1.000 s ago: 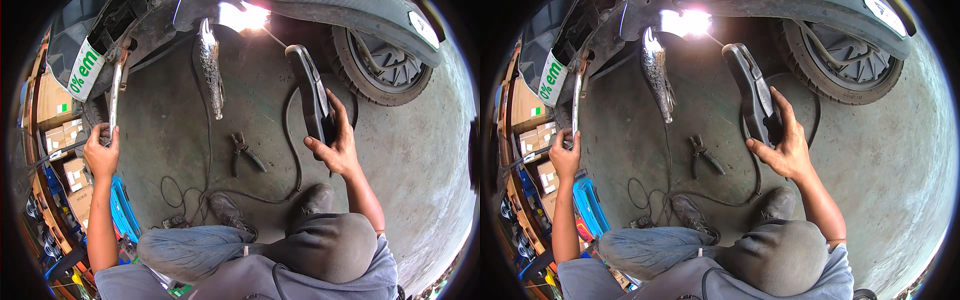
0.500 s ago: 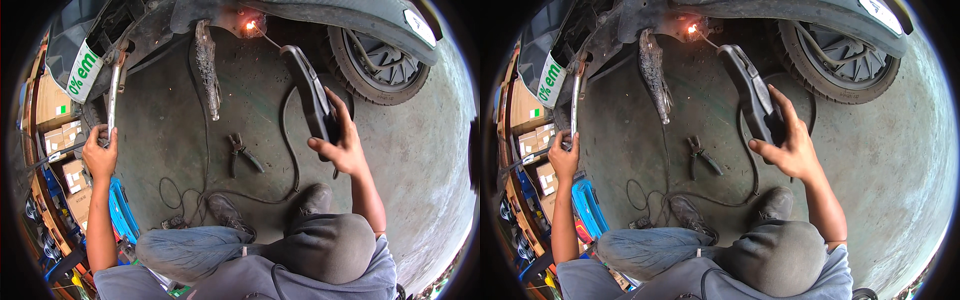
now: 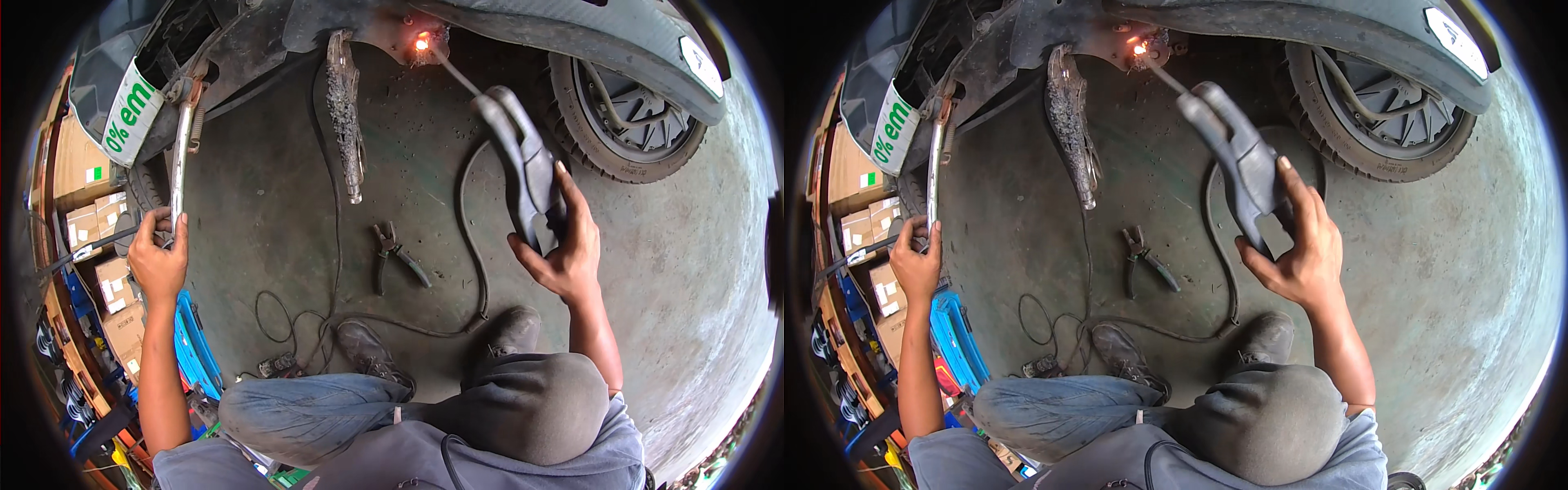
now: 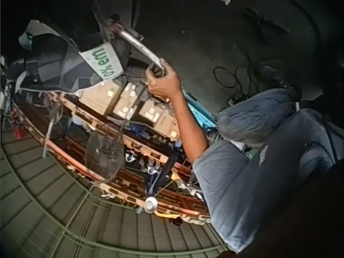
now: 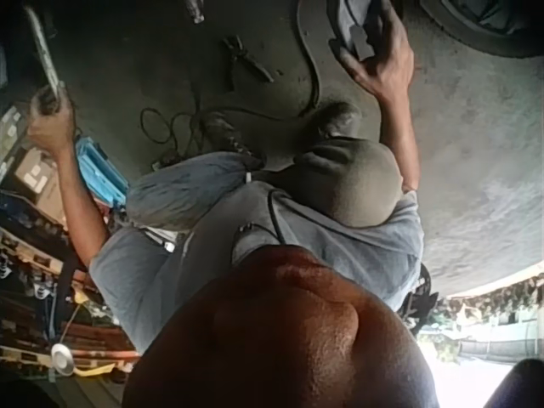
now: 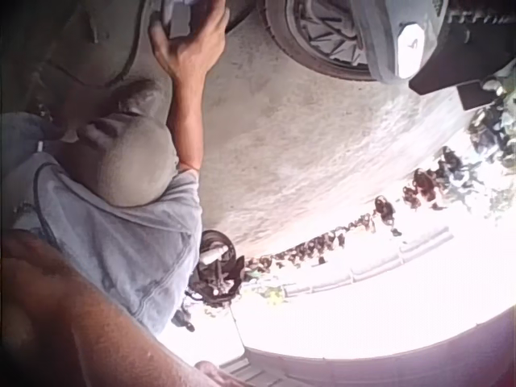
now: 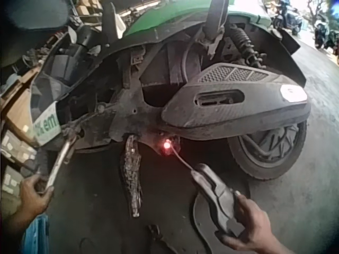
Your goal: The person performs welding on the underside frame of an electric scooter using a welding torch and then uses a power grinder to smooth the metal surface.
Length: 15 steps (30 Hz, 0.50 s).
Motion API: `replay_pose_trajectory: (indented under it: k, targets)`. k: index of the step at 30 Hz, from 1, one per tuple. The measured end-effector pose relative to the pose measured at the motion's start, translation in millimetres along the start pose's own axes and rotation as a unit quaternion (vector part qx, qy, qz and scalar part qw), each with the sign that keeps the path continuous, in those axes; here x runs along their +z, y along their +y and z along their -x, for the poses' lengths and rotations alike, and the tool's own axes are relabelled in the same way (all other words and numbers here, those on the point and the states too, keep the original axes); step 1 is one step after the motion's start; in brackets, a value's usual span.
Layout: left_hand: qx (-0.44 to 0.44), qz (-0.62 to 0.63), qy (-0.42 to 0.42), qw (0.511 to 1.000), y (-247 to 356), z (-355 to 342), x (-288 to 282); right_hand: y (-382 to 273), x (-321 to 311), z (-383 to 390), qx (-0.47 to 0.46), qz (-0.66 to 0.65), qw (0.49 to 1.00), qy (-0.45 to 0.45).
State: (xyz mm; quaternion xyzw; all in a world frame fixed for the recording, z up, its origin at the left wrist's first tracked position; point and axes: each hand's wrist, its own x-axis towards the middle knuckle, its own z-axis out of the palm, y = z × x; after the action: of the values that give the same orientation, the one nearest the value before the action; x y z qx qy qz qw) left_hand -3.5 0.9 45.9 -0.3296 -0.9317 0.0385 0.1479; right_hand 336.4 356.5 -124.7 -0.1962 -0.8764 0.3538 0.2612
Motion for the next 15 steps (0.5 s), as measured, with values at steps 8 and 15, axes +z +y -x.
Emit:
replay_pose_trajectory:
  k: [8,15]
  targets:
    - [0.000,0.002,-0.001,1.000,1.8,-2.0,0.4,11.9,2.0,20.0,0.152,-0.145,0.976,-0.065]
    - [-0.020,-0.004,-0.008,1.000,2.8,-2.5,-1.8,5.9,4.9,7.5,0.112,-0.123,0.984,-0.071]
